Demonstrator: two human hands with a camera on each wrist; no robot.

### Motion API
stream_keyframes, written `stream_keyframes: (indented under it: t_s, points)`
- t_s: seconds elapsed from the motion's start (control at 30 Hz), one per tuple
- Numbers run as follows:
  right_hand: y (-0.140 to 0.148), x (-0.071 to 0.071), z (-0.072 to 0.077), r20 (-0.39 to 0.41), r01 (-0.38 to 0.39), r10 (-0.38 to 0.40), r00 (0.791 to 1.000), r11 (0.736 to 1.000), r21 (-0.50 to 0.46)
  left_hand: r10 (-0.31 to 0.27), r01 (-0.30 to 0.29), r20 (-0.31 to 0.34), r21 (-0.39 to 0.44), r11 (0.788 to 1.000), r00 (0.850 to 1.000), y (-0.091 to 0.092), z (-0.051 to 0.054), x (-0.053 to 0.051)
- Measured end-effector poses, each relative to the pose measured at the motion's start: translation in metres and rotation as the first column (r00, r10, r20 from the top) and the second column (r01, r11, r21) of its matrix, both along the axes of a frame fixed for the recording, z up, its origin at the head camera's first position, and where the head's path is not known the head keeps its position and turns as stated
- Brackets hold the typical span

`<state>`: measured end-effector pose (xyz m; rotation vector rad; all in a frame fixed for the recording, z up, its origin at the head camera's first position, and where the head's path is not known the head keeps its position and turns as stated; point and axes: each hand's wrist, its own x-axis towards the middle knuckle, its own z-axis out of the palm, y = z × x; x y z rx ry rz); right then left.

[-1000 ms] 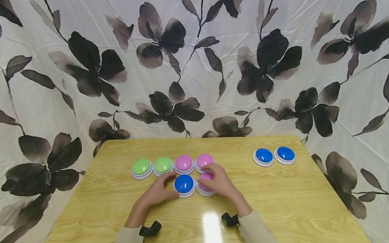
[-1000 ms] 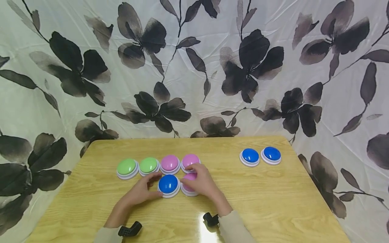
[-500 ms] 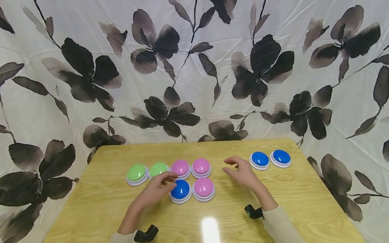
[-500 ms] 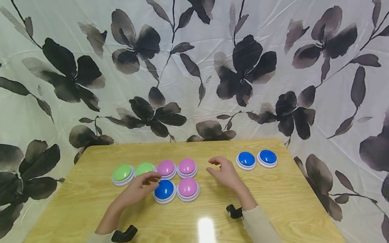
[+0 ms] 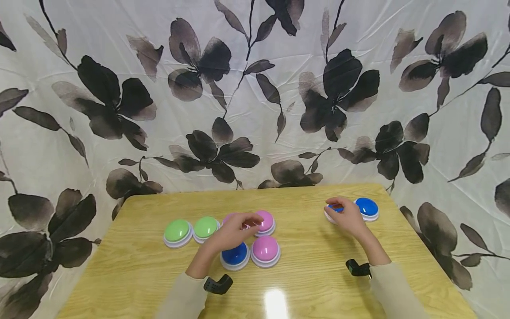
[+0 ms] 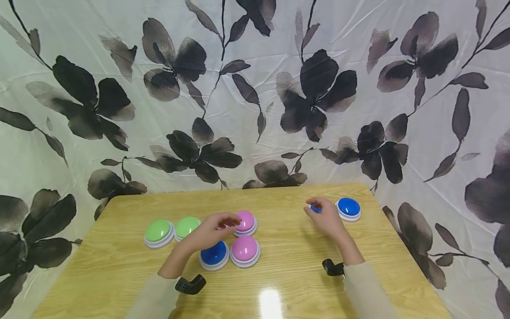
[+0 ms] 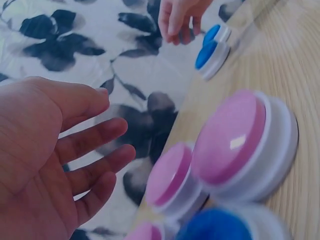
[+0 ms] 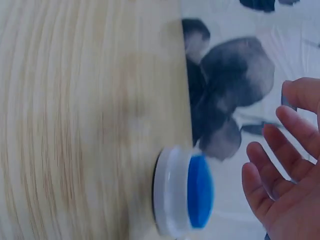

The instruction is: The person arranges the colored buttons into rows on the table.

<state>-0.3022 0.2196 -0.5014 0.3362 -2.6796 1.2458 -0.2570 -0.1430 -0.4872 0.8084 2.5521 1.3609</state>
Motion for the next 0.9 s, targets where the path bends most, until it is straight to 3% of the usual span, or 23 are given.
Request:
stream_keyframes:
  t_s: [0.13, 0.23, 0.43, 0.53, 0.9]
  points:
    - [0.013, -0.008, -0.003, 0.029, 0.054, -0.054, 0.998, 0.999, 0.004, -0.027, 0.026, 0.031, 0.012, 1.0, 0.999, 0.019, 0.002, -0.007]
    - [0.02, -0.011, -0.008, 0.048, 0.098, -0.097, 0.994, 0.995, -0.005, -0.051, 0.051, 0.018, -0.004, 0.999, 0.999, 0.033, 0.002, -0.012]
    - [0.035, -0.013, -0.021, 0.046, 0.176, -0.176, 0.983, 0.984, 0.009, -0.098, 0.099, 0.064, -0.007, 0.995, 0.993, 0.059, -0.006, -0.022]
    - [0.042, -0.016, -0.026, 0.051, 0.191, -0.191, 0.98, 0.982, 0.01, -0.111, 0.11, 0.087, 0.015, 0.994, 0.99, 0.07, -0.011, -0.025]
    - [0.05, -0.02, -0.047, 0.161, 0.168, -0.171, 0.972, 0.985, 0.031, -0.11, 0.11, 0.038, 0.002, 0.994, 0.993, 0.103, -0.028, -0.036]
